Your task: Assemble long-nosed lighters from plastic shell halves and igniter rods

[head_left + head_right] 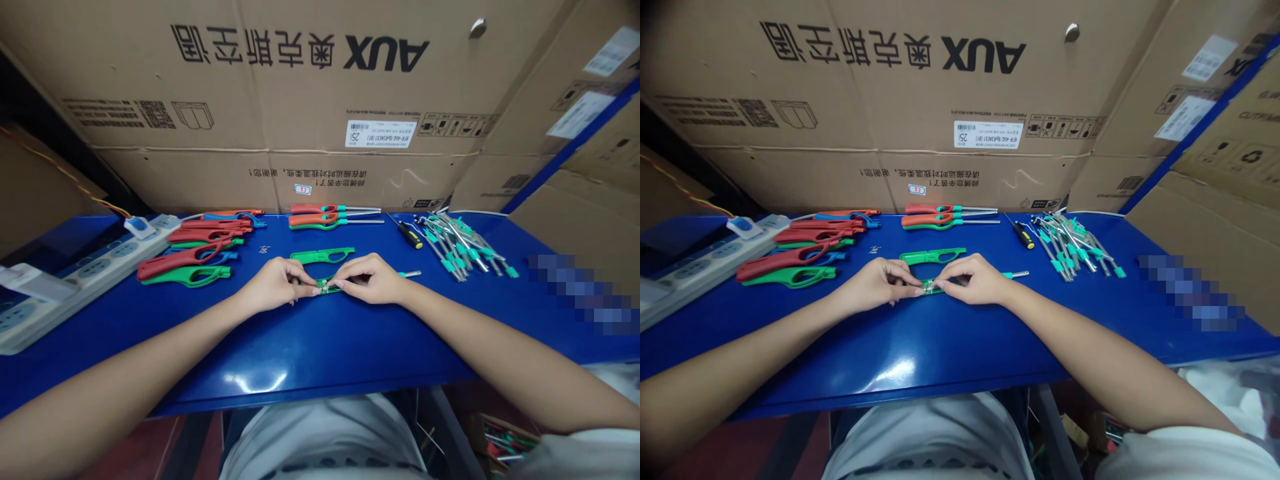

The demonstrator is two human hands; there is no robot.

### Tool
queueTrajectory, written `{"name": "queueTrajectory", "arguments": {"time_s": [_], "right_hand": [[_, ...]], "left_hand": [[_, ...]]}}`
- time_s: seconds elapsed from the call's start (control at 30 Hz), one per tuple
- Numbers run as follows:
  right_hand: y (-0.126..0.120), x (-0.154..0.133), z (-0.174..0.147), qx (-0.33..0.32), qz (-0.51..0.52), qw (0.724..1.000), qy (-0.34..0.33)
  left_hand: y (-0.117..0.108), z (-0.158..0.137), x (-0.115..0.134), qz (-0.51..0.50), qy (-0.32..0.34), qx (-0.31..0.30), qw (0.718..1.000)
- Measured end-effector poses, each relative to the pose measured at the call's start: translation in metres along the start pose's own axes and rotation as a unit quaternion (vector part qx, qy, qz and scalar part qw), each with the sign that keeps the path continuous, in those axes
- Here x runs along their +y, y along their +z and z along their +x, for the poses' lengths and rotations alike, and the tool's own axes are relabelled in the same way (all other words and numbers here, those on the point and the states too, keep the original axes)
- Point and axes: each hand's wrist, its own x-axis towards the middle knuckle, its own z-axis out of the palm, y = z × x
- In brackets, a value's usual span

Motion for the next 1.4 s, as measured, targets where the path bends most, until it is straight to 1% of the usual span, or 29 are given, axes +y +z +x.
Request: {"name": "queueTrajectory", "arguments": {"time_s": [0.43, 0.57, 0.7, 0.77, 0.87, 1.0, 1.07, 1.13, 1.2, 1.33, 1.4], "right_hand": [[-0.002, 0.000, 0.000, -0.026, 0.005, 1.000, 0.002], [-0.001, 0.000, -0.001, -0.025, -0.008, 1.000, -0.015], [0.000, -0.003, -0.002, -0.023, -0.040, 0.998, -0.041], [0.000, -0.006, -0.003, -0.028, -0.055, 0.997, -0.050], [0.000, -0.007, -0.002, -0.026, -0.051, 0.998, -0.041], [-0.004, -0.003, -0.002, 0.003, -0.030, 0.999, -0.017], [-0.009, -0.003, -0.002, 0.020, -0.042, 0.999, -0.015], [-0.013, -0.004, -0.002, 0.022, -0.061, 0.998, -0.017], [-0.015, -0.007, -0.003, -0.002, -0.086, 0.996, -0.018], [-0.014, -0.012, -0.004, -0.073, -0.153, 0.985, -0.018], [-0.012, -0.012, -0.005, -0.090, -0.179, 0.980, -0.016]], "left_hand": [[0.000, 0.002, -0.002, -0.012, -0.008, -0.011, 1.000], [0.001, -0.002, 0.001, 0.033, 0.008, 0.004, 0.999], [0.002, -0.006, 0.005, 0.094, 0.050, 0.018, 0.994], [0.003, -0.008, 0.006, 0.131, 0.076, 0.034, 0.988], [0.005, -0.010, 0.008, 0.169, 0.102, 0.050, 0.979], [0.005, -0.011, 0.011, 0.157, 0.082, 0.040, 0.983], [0.006, -0.011, 0.012, 0.163, 0.089, 0.039, 0.982], [0.006, -0.012, 0.013, 0.186, 0.109, 0.040, 0.976], [0.007, -0.013, 0.013, 0.205, 0.122, 0.043, 0.970], [0.009, -0.015, 0.014, 0.218, 0.131, 0.048, 0.966], [0.010, -0.016, 0.014, 0.223, 0.131, 0.047, 0.965]]}}
